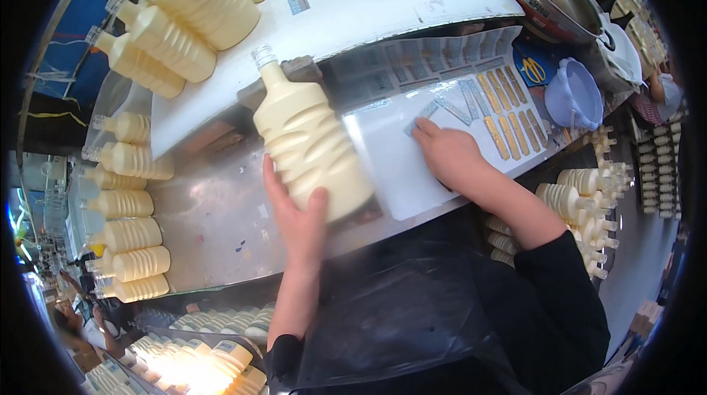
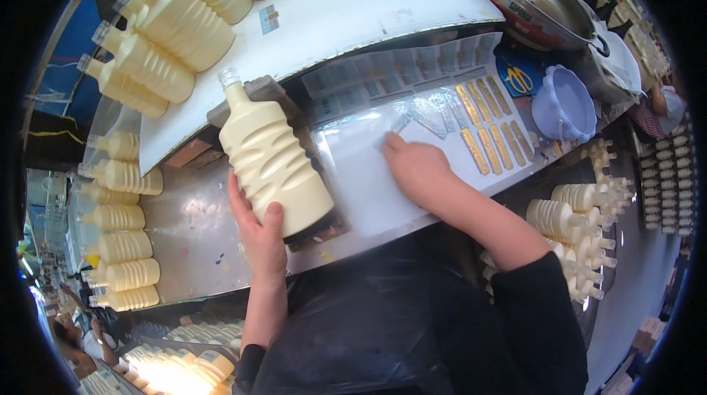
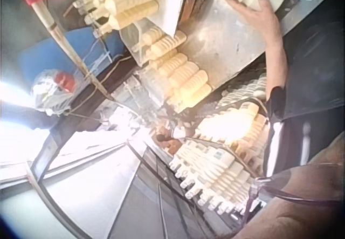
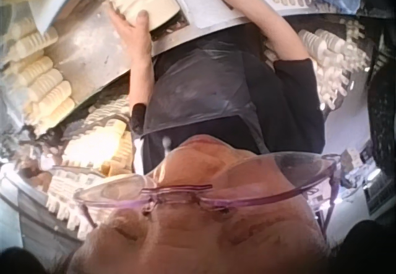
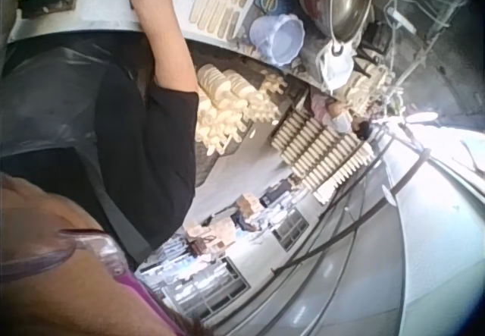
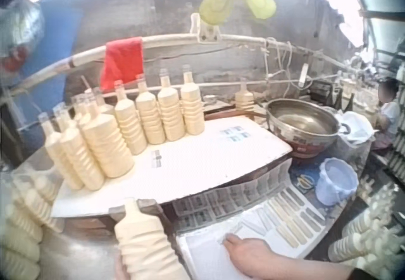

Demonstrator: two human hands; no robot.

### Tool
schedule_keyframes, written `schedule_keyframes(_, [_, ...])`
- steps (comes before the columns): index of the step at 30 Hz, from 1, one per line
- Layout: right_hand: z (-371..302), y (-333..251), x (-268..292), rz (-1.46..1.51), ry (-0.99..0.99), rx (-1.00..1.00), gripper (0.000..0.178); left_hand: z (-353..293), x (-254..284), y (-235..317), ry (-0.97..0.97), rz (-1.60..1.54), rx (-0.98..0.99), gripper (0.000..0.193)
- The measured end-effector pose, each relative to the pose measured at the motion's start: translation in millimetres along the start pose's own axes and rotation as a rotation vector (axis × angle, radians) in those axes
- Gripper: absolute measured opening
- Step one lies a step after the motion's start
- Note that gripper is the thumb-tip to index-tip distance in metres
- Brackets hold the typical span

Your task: The person picks up a plastic bottle and applies a label to its side, smoothing it with a card. They repeat this process for multiple bottles, placing each labeled bottle on a nearby surface.

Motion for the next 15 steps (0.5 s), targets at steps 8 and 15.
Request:
schedule_keyframes(8, [-49, -36, 24, 0.021, 0.105, 0.115, 0.031, 2, 0, -5, 0.025, -0.035, -0.046, 0.093])
schedule_keyframes(15, [-85, -53, 20, 0.116, 0.045, 0.253, 0.031, 2, -2, 0, -0.002, -0.055, -0.022, 0.090])
Point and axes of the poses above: each hand's wrist, its own z-axis towards the middle knuckle, its own x-axis out of the back of the hand, y = z × x, the point moved 10 cm from there along z, towards the middle knuckle, and after that the axes turned 14 degrees about x, right-handed, at the moved point
